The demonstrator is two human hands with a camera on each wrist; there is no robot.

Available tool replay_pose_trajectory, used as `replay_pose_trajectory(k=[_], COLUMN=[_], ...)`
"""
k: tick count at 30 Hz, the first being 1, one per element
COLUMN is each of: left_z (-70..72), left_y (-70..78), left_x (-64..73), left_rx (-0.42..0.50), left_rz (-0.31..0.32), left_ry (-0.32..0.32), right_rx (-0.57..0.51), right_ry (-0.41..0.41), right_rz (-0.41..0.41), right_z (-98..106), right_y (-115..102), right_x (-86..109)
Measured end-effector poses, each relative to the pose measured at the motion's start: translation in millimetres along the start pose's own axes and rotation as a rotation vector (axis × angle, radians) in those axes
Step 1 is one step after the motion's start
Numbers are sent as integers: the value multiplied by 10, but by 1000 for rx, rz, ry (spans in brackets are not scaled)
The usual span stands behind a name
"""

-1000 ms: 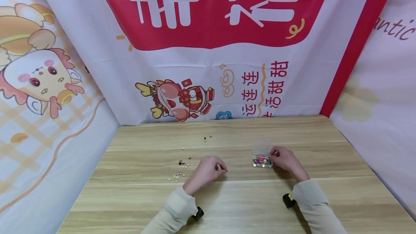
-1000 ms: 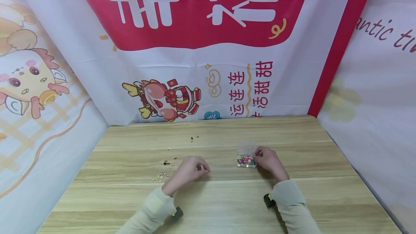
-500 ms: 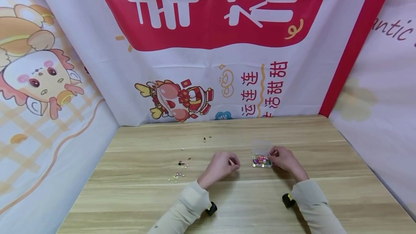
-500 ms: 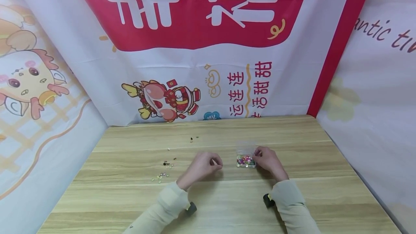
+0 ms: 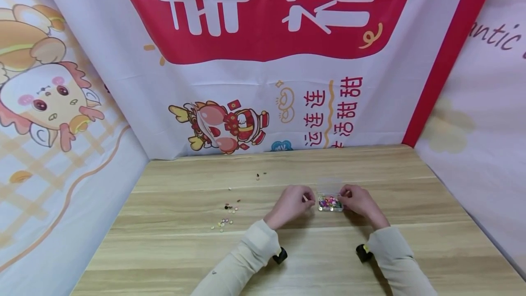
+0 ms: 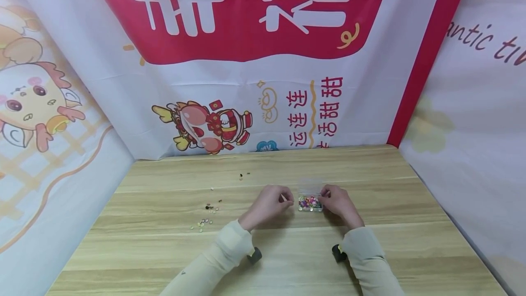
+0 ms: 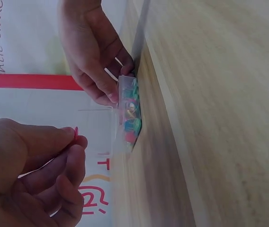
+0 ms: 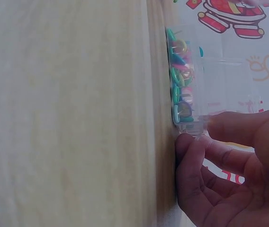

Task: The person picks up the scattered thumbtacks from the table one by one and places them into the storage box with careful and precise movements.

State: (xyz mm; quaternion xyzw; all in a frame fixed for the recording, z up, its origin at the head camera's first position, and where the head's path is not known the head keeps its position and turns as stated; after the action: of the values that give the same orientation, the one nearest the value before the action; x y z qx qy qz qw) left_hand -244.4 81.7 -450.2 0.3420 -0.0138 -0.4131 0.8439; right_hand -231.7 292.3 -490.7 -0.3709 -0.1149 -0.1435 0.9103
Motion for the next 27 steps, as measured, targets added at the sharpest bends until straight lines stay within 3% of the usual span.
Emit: replay_pose_trajectory(k=[14,27], left_z=[-178,-298], left_y=[45,-54], left_x=[-294,-387], left_rx=[-133,-94], left_rz=[-90,-46], left_ry=[-40,-31], right_rx=[1,-1], right_ry=[19,13], right_rz=[20,-4], right_z=[20,14], right_y=[-8,-17], right_x=[-9,16])
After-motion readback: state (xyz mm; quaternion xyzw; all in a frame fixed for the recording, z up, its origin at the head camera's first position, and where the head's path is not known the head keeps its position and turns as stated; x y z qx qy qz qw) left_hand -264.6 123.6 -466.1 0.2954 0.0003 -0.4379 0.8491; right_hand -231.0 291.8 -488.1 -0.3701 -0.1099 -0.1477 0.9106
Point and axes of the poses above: each hand's wrist, its own x-axis away from the middle knuckle, its own z-axis out of the back of the hand, y = z × x, the point moved 4 cm from there along -x, towards the middle knuckle, and after that the axes turned 13 degrees about -z, right-handed, at the moved point
